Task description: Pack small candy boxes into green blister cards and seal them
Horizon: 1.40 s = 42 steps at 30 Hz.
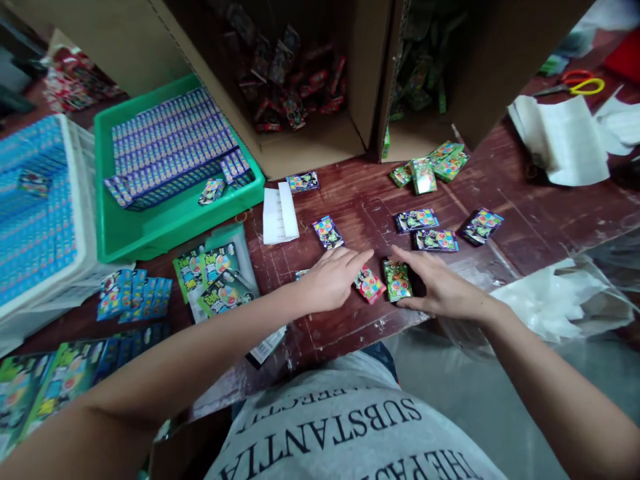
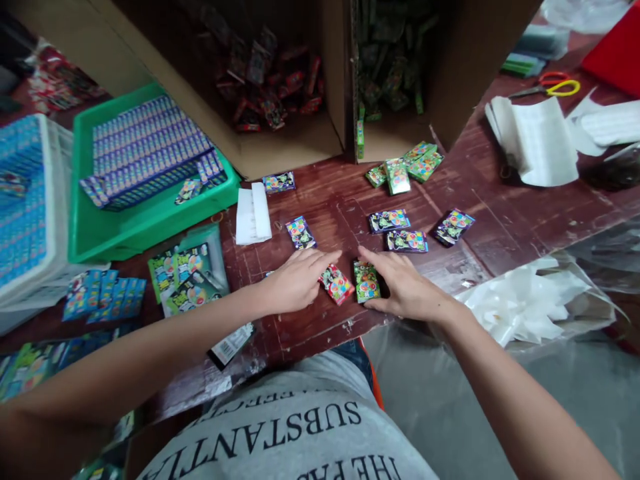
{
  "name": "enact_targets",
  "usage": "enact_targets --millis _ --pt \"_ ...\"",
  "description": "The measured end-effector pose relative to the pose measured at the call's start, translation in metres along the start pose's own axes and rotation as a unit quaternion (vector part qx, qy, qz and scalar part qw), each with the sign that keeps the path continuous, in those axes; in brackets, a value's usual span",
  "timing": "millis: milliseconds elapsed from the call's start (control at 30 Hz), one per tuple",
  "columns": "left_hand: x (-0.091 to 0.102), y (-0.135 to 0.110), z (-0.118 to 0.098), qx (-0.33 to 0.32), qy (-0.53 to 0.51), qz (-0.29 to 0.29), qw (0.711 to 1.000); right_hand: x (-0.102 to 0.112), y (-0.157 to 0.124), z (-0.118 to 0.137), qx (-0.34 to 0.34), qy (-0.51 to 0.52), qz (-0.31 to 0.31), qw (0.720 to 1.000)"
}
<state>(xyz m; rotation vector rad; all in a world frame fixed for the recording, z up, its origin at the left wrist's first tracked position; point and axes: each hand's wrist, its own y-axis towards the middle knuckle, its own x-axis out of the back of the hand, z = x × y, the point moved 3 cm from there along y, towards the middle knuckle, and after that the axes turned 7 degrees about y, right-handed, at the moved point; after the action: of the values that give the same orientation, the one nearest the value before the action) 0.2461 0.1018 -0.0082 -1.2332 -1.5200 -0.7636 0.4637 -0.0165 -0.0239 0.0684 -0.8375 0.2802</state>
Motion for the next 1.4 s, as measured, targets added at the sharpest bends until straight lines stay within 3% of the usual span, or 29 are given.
enact_targets --millis 100,233,400,467,533,667,767,867,933,1033,1200,1400 --pt "0.006 -0.008 0.004 -0.039 -0.035 0.018 0.998 0.006 0.013 0.0 0.03 -0.023 0.042 0.998" --pt "0.038 -0.036 0.014 -0.029 -0.035 0.037 0.998 0.002 0.025 0.001 0.036 -0.042 0.055 0.997" --pt "0.078 -0.137 0.053 0.006 0.089 0.123 0.988 -0.017 0.038 0.011 0.088 -0.08 -0.013 0.993" --pt "0.082 -0.176 0.066 0.027 0.126 0.161 0.979 -0.03 0.05 0.027 0.128 -0.102 -0.029 0.986" --pt "0.078 -0.196 0.07 0.028 0.141 0.184 0.972 -0.047 0.068 0.05 0.159 -0.122 -0.026 0.979" --pt "0.06 -0.19 0.057 -0.008 0.127 0.177 0.976 -0.08 0.101 0.094 0.18 -0.143 0.007 0.973" --pt "0.051 -0.181 0.037 0.004 0.116 0.152 0.982 -0.088 0.111 0.101 0.181 -0.147 0.023 0.972" --pt "0.049 -0.187 0.017 0.147 0.101 0.098 0.979 -0.079 0.107 0.086 0.181 -0.123 0.008 0.976" --pt "0.045 -0.197 0.007 0.261 0.071 0.049 0.962 -0.071 0.102 0.074 0.187 -0.083 -0.024 0.979" --pt "0.029 -0.205 -0.002 0.335 -0.004 -0.019 0.942 -0.064 0.095 0.067 0.213 -0.021 -0.053 0.975" --pt "0.001 -0.199 -0.005 0.306 -0.068 -0.068 0.947 -0.068 0.089 0.078 0.237 -0.006 0.008 0.972" --pt "-0.006 -0.192 0.0 0.26 -0.054 -0.06 0.962 -0.077 0.082 0.092 0.249 -0.005 0.097 0.963"
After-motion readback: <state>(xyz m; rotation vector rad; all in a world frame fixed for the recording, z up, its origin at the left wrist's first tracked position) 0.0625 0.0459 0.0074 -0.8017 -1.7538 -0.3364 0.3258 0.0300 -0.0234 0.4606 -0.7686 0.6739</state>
